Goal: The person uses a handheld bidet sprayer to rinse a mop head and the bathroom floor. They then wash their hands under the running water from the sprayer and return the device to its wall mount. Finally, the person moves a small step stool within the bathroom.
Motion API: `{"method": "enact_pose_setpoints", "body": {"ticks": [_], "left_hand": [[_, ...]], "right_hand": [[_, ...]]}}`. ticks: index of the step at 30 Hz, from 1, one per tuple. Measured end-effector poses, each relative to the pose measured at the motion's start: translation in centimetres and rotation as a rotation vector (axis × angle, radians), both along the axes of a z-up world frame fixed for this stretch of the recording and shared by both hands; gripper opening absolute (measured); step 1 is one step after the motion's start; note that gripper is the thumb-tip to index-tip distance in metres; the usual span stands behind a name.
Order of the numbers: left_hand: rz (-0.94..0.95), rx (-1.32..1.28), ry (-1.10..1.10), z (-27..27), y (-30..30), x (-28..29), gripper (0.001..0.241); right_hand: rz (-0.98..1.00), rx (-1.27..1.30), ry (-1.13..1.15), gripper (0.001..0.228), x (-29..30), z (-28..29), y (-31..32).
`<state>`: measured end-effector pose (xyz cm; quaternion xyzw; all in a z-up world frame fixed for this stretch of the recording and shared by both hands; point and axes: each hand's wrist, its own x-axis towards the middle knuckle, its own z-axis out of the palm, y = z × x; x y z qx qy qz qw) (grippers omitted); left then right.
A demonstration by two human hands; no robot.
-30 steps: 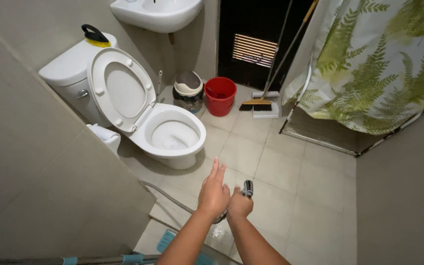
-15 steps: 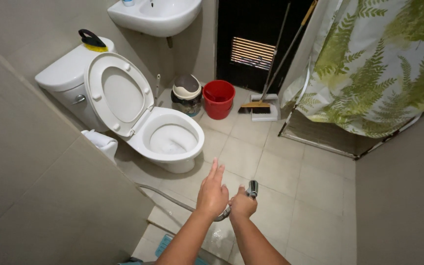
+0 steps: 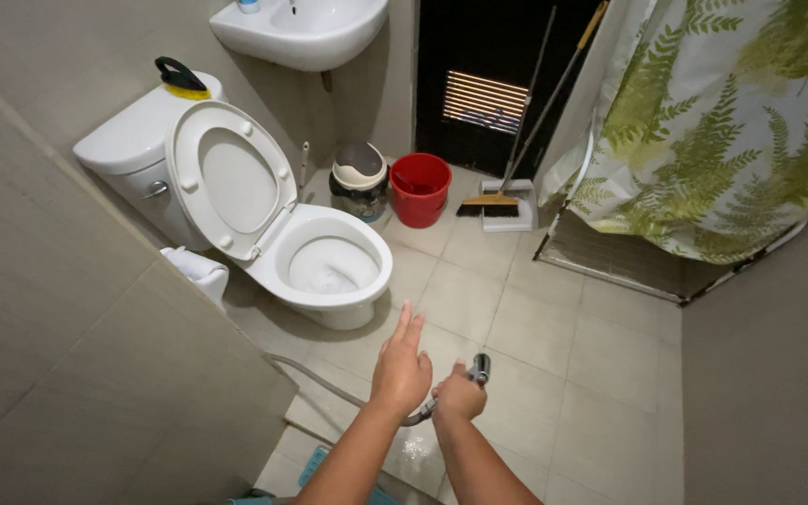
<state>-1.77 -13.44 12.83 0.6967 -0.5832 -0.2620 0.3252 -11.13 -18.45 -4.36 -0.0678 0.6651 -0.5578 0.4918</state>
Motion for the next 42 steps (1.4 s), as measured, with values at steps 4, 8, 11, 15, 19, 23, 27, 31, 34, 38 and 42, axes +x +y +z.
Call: {"method": "enact_pose_setpoints", "body": {"ticks": [4, 8, 11, 15, 19, 23, 27, 31, 34, 38, 42], "left_hand": [[-0.014, -0.071, -0.057, -0.8, 0.1, 0.5, 0.065], [0.009, -0.003, -0.019, -0.3, 0.4, 0.5, 0.064], [0.000, -0.013, -0.023, -0.3, 0.4, 0.5, 0.064], [-0.003, -0.003, -0.020, 0.7, 0.7, 0.2, 0.064], [-0.018, -0.032, -0.024, 0.2, 0.5, 0.1, 0.064], [-0.017, -0.004, -0.029, 0.5, 0.4, 0.0, 0.065], [-0.008, 0.116, -0.013, 2.8, 0.8, -0.4, 0.067], [-0.012, 0.020, -0.024, 0.8, 0.5, -0.3, 0.064], [-0.007, 0.027, -0.020, 0.7, 0.5, -0.6, 0.065], [-0.012, -0.005, -0.014, -0.3, 0.1, -0.7, 0.065], [-0.021, -0.027, -0.014, -0.2, 0.2, -1.1, 0.065]], "right_hand": [[-0.015, 0.036, 0.005, 0.035, -1.0, -1.1, -0.3], [-0.078, 0.094, 0.007, 0.035, -1.5, 0.3, 0.3], [-0.083, 0.141, 0.044, 0.035, -2.0, 1.1, 0.9], [-0.025, 0.187, 0.178, 0.038, -2.3, 3.4, 2.0], [-0.071, 0.108, 0.141, 0.033, -2.5, 3.1, 1.9], [0.005, 0.080, 0.114, 0.036, -2.2, 2.3, 1.6], [-0.001, 0.024, 0.020, 0.033, -1.5, 0.5, 0.9], [0.075, -0.013, 0.031, 0.031, -0.7, 3.1, 1.2], [0.075, -0.047, -0.022, 0.029, -0.9, 2.3, 0.7], [0.039, -0.013, -0.009, 0.033, -2.0, 1.9, -0.1], [-0.034, -0.024, -0.009, 0.034, -3.2, 2.2, -0.1]]}}
